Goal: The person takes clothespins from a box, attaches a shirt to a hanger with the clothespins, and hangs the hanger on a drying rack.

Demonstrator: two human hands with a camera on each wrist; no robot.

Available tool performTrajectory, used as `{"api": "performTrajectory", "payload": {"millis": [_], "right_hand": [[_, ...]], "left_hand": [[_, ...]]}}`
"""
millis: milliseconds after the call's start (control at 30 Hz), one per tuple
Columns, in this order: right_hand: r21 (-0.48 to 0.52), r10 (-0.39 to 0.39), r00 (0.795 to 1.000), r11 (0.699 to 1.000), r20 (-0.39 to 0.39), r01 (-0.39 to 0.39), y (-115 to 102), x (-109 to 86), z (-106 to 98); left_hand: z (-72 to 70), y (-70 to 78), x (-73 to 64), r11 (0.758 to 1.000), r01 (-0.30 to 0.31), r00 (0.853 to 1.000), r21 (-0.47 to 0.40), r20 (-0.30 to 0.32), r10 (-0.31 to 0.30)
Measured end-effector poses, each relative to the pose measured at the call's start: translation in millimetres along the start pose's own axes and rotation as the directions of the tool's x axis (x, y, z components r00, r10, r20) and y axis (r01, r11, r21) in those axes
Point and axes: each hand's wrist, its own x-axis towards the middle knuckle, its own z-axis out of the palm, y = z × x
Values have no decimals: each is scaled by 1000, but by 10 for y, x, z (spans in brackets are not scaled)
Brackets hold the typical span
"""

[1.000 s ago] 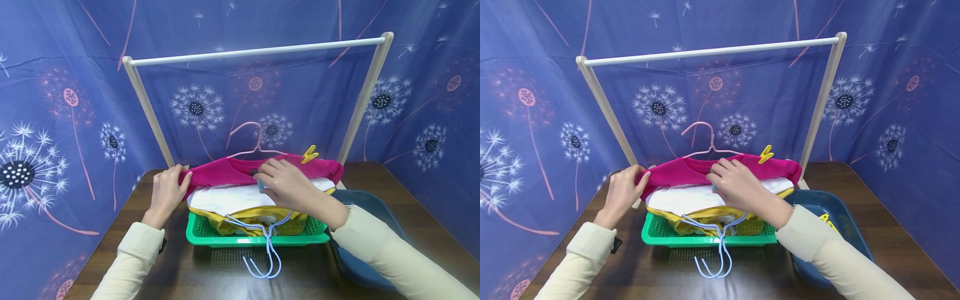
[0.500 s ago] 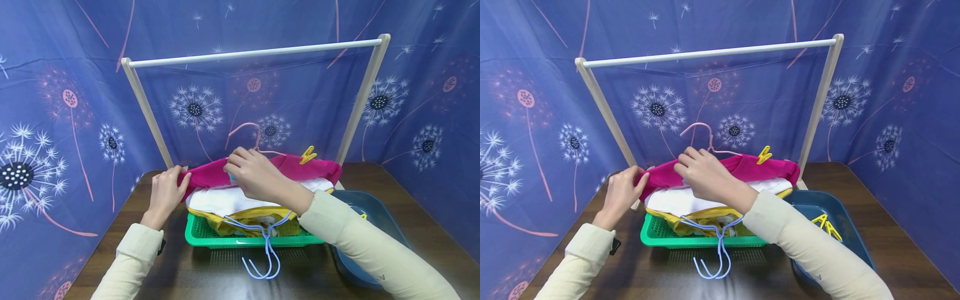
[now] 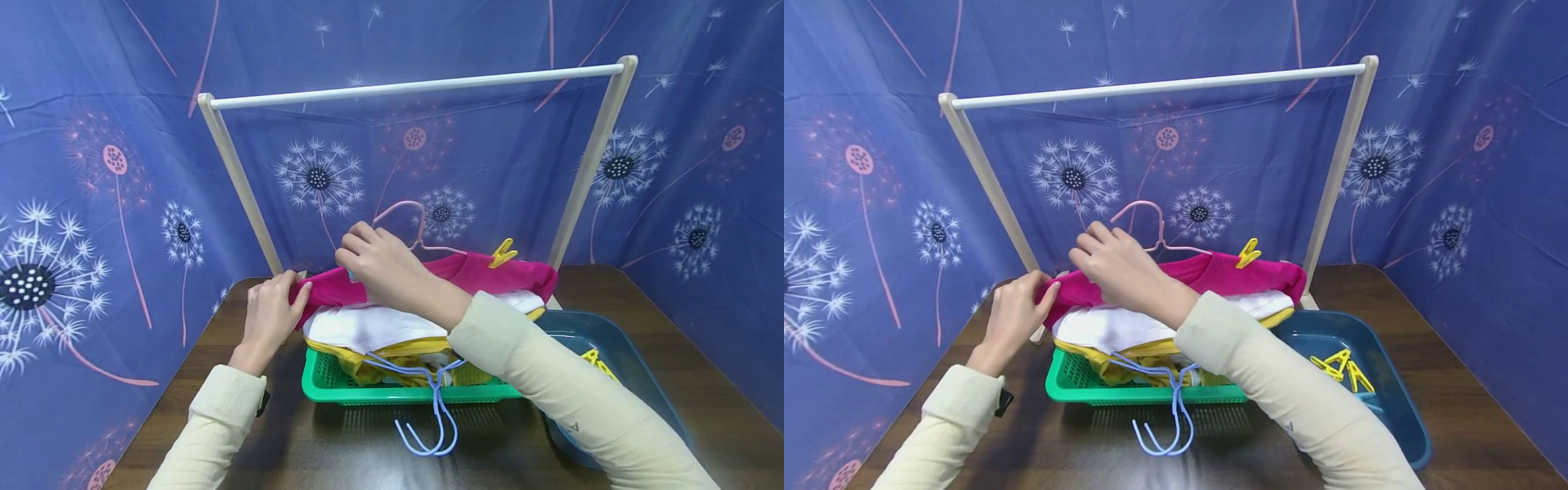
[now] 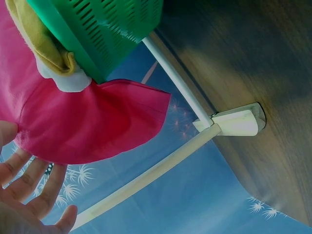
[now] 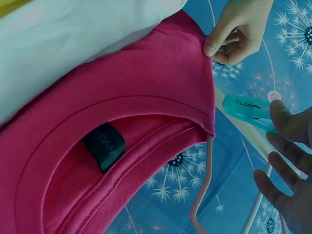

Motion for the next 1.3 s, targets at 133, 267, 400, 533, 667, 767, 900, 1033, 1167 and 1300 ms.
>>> {"api": "performTrajectory", "payload": {"millis": [133, 267, 400, 533, 667, 767, 900, 1033, 1167, 1300], "right_hand": [[-19, 10, 1000, 1000, -4, -10, 14, 52, 58], [-21, 16, 1000, 1000, 3, -16, 19, 88, 103], [-10, 37, 999, 999, 24, -37, 22, 121, 133], [13, 57, 997, 998, 58, -58, 21, 161, 148], [5, 60, 995, 998, 77, -60, 16, 206, 154], [-13, 68, 994, 998, 84, -67, 17, 227, 163], [-34, 72, 992, 997, 102, -69, 16, 249, 192], [-50, 60, 993, 997, 106, -55, 4, 269, 230], [-64, 52, 993, 997, 103, -45, -1, 284, 282], [-53, 58, 990, 997, 131, -51, -4, 284, 325]], "left_hand": [[5, 3, 3, 1000, 1, 1000, -3, 3, -1], [11, 5, 2, 1000, 8, 1000, -7, 9, -8], [14, 7, 1, 1000, 10, 1000, -8, 16, -10], [14, 2, -1, 1000, 11, 1000, -5, 19, -10], [13, -5, -4, 1000, 13, 1000, -6, 19, -12], [20, -10, -3, 1000, 5, 1000, -10, 14, -5], [24, -11, -6, 1000, -1, 1000, -10, 11, 1], [20, -13, -14, 1000, -1, 1000, -10, 11, 1], [18, -14, -16, 1000, -1, 1000, -13, 3, 1], [19, -18, -19, 1000, -2, 1000, -18, 2, 2]]}}
